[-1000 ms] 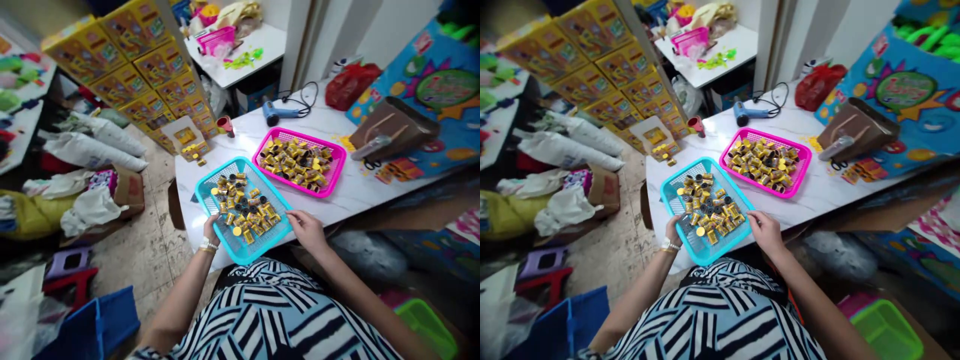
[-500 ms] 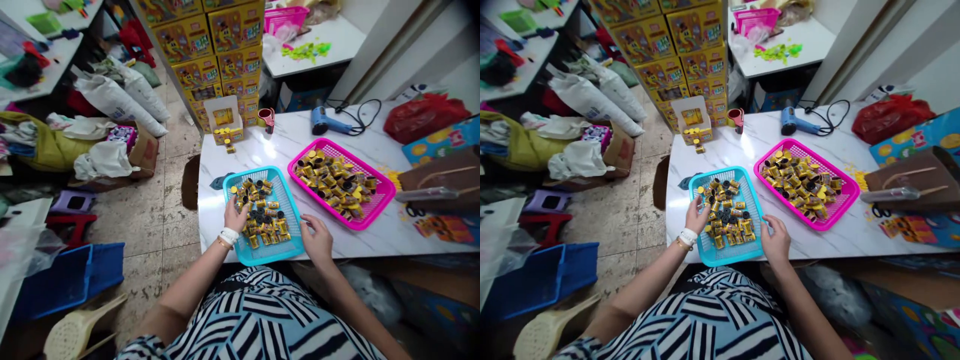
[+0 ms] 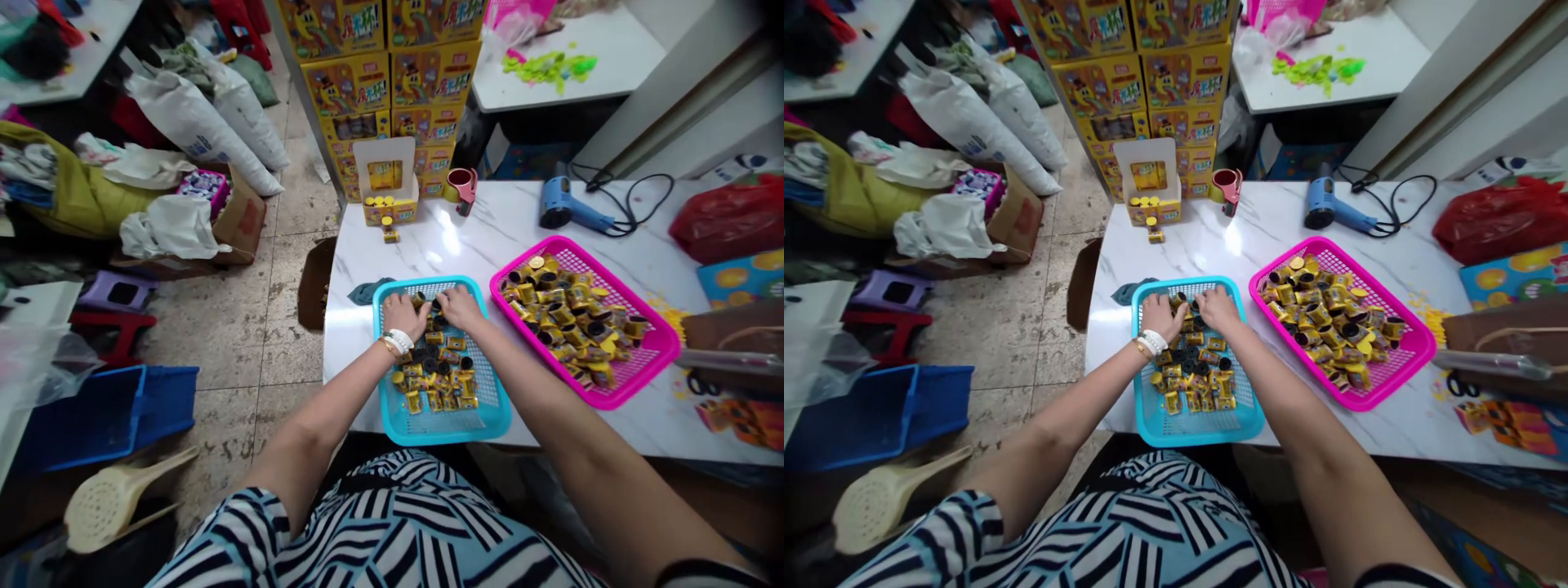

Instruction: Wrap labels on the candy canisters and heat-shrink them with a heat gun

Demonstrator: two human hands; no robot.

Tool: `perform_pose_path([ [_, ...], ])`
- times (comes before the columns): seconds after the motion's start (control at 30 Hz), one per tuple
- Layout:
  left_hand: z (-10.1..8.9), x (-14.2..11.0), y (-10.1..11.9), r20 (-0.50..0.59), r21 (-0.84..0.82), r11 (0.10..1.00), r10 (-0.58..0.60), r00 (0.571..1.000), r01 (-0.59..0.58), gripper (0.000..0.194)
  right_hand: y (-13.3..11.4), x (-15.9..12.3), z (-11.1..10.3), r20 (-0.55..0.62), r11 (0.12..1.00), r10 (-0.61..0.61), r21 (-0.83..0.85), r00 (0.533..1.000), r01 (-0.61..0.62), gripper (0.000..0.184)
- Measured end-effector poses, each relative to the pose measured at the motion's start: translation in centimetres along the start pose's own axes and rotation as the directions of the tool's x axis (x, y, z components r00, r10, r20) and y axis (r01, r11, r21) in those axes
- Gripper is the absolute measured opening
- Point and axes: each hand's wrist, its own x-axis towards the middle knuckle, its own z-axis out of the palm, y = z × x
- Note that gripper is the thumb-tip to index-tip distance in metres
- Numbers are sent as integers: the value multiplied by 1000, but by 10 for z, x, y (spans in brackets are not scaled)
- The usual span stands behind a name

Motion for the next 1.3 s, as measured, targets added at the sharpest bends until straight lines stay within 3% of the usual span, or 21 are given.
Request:
perform_pose_path([
  [0.2,0,3,-2,15,-10,996,-86,996,86,58,1,8,20,86,999,36,-8,996,-35,49],
  [0.33,1,3,-1,37,-17,997,-69,997,69,59,5,13,23,144,1000,21,-16,989,-18,56],
  [0.67,2,28,-11,192,-43,996,-65,979,74,57,17,14,20,349,988,-141,110,927,109,52],
  [0.93,10,8,-8,182,-159,983,-60,981,90,55,15,12,17,317,982,-141,165,938,92,44],
  [1.13,13,-13,-17,175,-207,974,-57,983,94,45,12,-16,17,299,964,-189,240,935,117,41],
  [1.3,24,-20,-13,142,-177,966,-167,976,191,50,13,-31,18,301,955,-215,266,929,134,34],
])
